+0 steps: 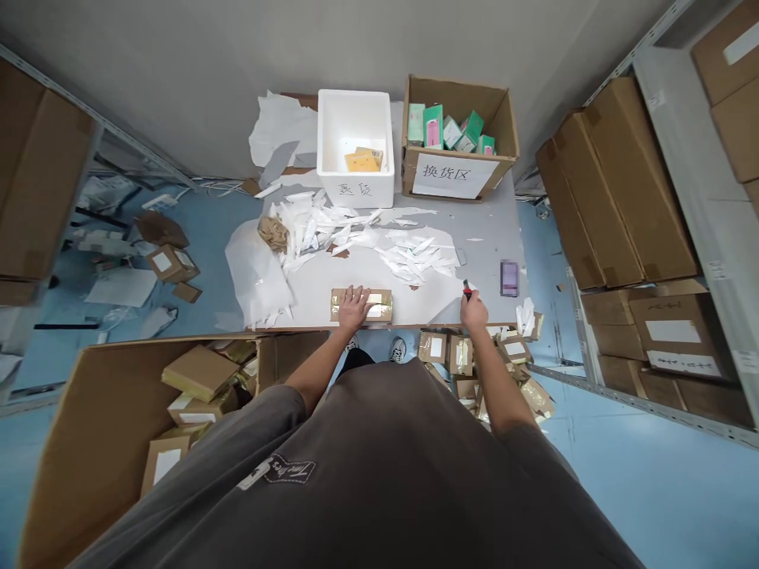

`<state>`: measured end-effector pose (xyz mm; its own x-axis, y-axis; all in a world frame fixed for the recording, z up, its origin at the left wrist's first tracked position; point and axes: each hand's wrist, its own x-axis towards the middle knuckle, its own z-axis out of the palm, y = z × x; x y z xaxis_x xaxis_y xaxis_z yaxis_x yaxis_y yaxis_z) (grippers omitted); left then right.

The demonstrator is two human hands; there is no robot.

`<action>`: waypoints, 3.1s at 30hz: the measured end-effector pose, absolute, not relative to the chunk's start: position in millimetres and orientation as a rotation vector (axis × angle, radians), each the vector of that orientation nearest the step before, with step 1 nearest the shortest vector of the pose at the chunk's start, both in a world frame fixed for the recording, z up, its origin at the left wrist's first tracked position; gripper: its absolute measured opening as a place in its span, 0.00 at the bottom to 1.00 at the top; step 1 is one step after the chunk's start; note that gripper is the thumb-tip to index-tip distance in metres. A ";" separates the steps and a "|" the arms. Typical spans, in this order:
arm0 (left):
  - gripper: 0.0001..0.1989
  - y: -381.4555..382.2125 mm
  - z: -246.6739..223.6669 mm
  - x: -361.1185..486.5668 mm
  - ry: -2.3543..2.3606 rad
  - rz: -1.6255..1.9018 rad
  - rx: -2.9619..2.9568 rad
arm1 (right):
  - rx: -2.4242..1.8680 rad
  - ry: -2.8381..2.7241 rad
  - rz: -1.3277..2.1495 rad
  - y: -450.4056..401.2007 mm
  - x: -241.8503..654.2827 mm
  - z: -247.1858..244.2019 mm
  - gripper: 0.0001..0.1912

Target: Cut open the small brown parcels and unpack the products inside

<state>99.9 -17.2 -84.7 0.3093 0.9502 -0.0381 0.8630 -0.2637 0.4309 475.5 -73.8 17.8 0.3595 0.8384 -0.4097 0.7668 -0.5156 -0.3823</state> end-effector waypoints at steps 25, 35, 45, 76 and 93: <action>0.26 -16.6 -88.1 100.6 1.645 0.424 2.196 | -2.149 -1.239 1.115 -92.5 486.1 -31.9 0.24; 0.31 -35.3 -73.4 100.2 1.752 0.331 2.138 | -2.118 -0.647 1.168 -73.9 413.4 -110.3 0.22; 0.30 -27.8 -71.2 103.1 1.767 0.292 2.097 | -2.181 -0.727 1.118 -48.0 408.1 -138.8 0.20; 0.26 -20.9 -71.4 107.1 1.853 0.322 2.034 | -1.707 -0.585 1.507 -58.7 336.1 -77.1 0.29; 0.30 -81.8 -43.1 79.2 1.902 0.032 1.978 | -2.182 -1.147 1.133 60.4 245.3 -57.0 0.27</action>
